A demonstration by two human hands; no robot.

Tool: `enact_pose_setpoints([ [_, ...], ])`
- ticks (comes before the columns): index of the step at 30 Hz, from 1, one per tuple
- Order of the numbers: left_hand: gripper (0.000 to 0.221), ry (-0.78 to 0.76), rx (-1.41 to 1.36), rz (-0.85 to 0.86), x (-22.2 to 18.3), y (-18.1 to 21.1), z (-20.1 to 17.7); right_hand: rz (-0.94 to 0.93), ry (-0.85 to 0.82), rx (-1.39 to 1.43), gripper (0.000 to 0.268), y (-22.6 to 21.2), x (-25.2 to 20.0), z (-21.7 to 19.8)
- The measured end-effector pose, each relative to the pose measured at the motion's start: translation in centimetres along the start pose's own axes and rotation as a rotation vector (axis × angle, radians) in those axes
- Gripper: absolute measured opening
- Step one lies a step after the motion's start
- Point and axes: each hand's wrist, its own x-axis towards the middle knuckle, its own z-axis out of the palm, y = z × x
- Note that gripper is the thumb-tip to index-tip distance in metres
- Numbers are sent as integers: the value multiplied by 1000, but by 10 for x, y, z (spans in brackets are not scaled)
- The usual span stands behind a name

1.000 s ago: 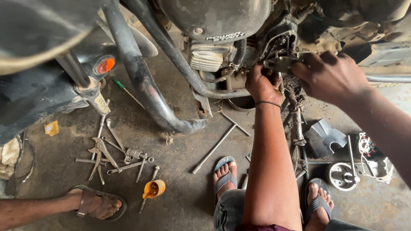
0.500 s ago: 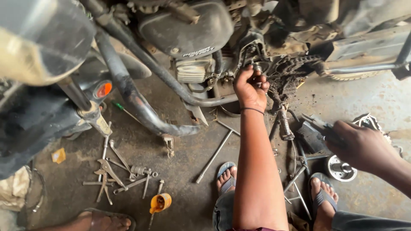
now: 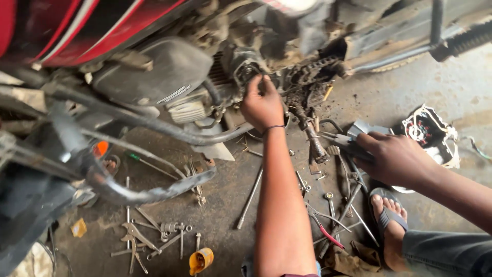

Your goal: Repairing and manipulating motorcycle engine components using pliers and hands.

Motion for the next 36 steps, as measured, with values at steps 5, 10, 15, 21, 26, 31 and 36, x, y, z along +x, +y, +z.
enact_pose_setpoints([
  [5,24,-55,68,-96,5,-9,13,49,-74,-25,40,7,17,-6],
  [10,25,-38,131,87,2,-23,21,-62,116,-30,54,10,63,-15],
  [15,16,-93,-218,54,3,-43,28,-240,340,-198,49,4,128,-22],
  [21,12,-110,-238,26,7,-48,28,-277,302,-363,51,-17,153,-51],
  [26,11,-105,-283,-10,6,-46,29,-243,232,-461,39,-29,165,-62],
  [31,10,-109,-279,-37,5,-43,26,-183,-26,-636,22,-34,171,-69],
  [36,10,-116,-275,-5,3,-45,29,-276,81,-686,34,-23,187,-59],
])
